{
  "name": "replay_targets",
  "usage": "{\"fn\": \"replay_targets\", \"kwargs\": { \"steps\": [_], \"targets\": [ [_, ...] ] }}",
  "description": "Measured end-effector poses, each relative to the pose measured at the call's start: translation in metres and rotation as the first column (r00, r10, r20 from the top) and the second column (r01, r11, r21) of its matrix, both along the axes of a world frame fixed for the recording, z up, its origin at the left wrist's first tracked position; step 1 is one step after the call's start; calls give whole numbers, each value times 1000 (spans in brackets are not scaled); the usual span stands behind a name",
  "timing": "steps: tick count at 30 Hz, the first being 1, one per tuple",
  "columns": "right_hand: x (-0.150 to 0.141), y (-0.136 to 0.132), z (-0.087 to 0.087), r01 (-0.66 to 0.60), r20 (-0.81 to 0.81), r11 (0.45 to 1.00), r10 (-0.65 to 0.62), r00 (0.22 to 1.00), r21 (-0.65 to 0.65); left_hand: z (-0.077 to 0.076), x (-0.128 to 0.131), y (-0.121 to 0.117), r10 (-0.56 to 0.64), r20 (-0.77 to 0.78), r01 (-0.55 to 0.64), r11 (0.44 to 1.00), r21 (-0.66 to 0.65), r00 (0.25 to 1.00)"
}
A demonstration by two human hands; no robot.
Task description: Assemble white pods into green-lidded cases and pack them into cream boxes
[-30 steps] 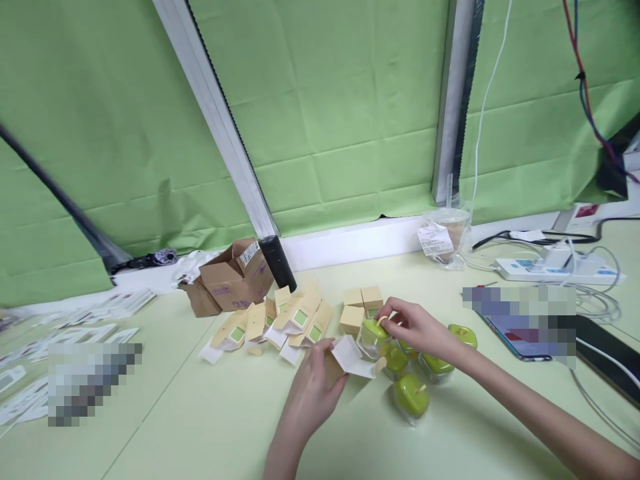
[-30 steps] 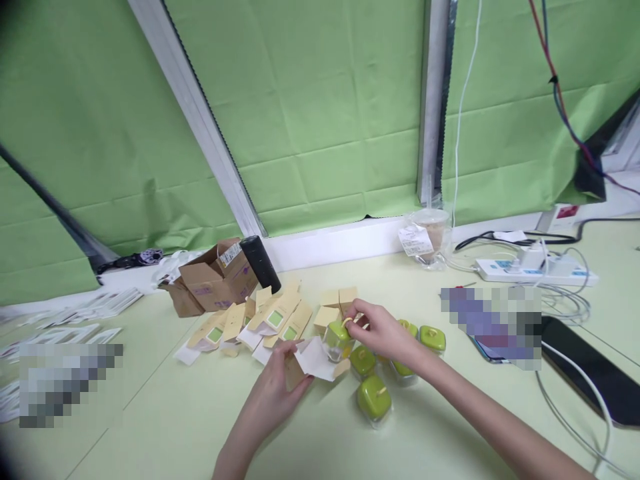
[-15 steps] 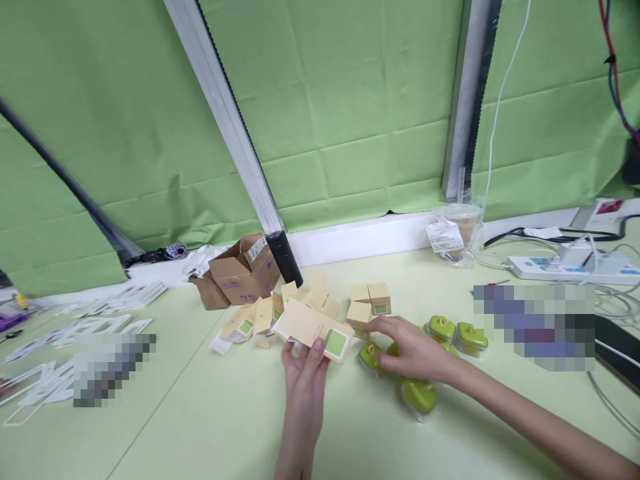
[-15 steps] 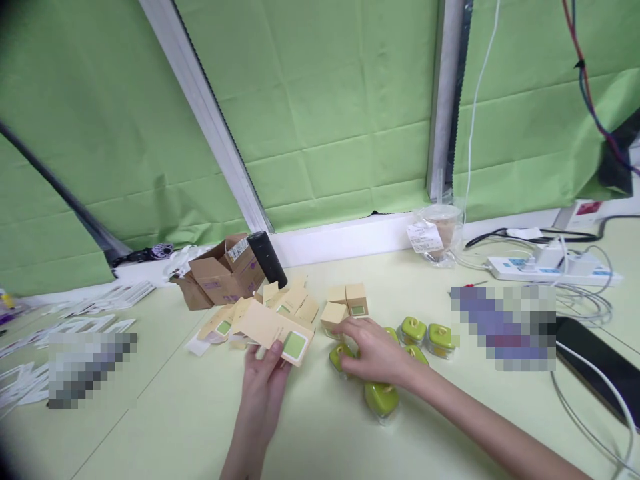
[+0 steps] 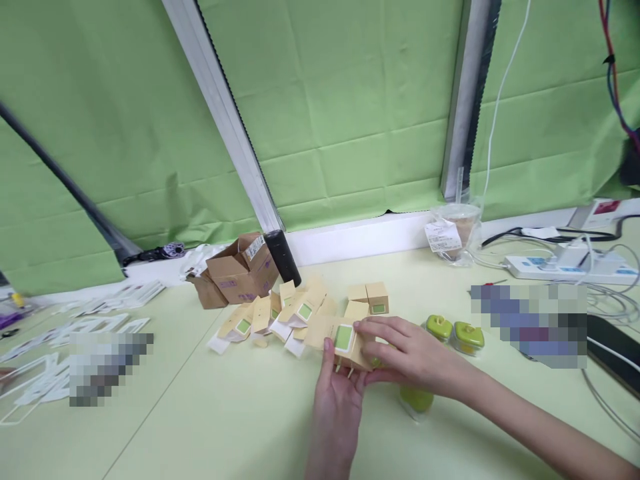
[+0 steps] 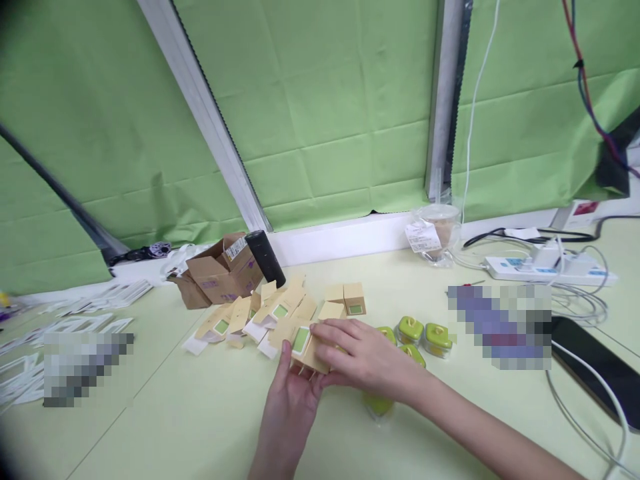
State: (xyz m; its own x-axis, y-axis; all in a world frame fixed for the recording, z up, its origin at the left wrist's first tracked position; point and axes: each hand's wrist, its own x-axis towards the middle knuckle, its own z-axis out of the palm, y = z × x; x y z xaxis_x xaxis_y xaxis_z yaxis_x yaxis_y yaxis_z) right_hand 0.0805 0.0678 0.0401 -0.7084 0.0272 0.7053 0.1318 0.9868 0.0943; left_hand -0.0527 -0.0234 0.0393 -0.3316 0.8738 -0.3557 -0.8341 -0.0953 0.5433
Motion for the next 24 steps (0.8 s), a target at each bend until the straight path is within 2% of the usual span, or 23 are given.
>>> {"fn": "replay_targets", "kwargs": {
  "steps": [6,11,14,17,20,24],
  "targets": [
    [5,2,3,-37,23,993,35,999,115,-9,4,-10,-33,-77,35,999,18,996],
    [5,-2,-1,-45,-38,980,53,998,192,-9,0,-15,-27,-13,27,1000,-9,1000],
    [4,-5,2,-67,-69,984,79,994,163,-6,-2,-17,-21,-43,22,999,31,999],
    [3,-9,9,-105,6,986,105,994,130,-7,-2,-18,-46,-83,51,997,64,996],
    [2,-12,13,-103,62,993,99,993,57,-13,-1,-19,-103,-93,105,994,23,990],
    [0,-11,8,-111,64,994,110,992,21,-15,0,-21,-75,-137,72,997,-27,988]
  ]
}}
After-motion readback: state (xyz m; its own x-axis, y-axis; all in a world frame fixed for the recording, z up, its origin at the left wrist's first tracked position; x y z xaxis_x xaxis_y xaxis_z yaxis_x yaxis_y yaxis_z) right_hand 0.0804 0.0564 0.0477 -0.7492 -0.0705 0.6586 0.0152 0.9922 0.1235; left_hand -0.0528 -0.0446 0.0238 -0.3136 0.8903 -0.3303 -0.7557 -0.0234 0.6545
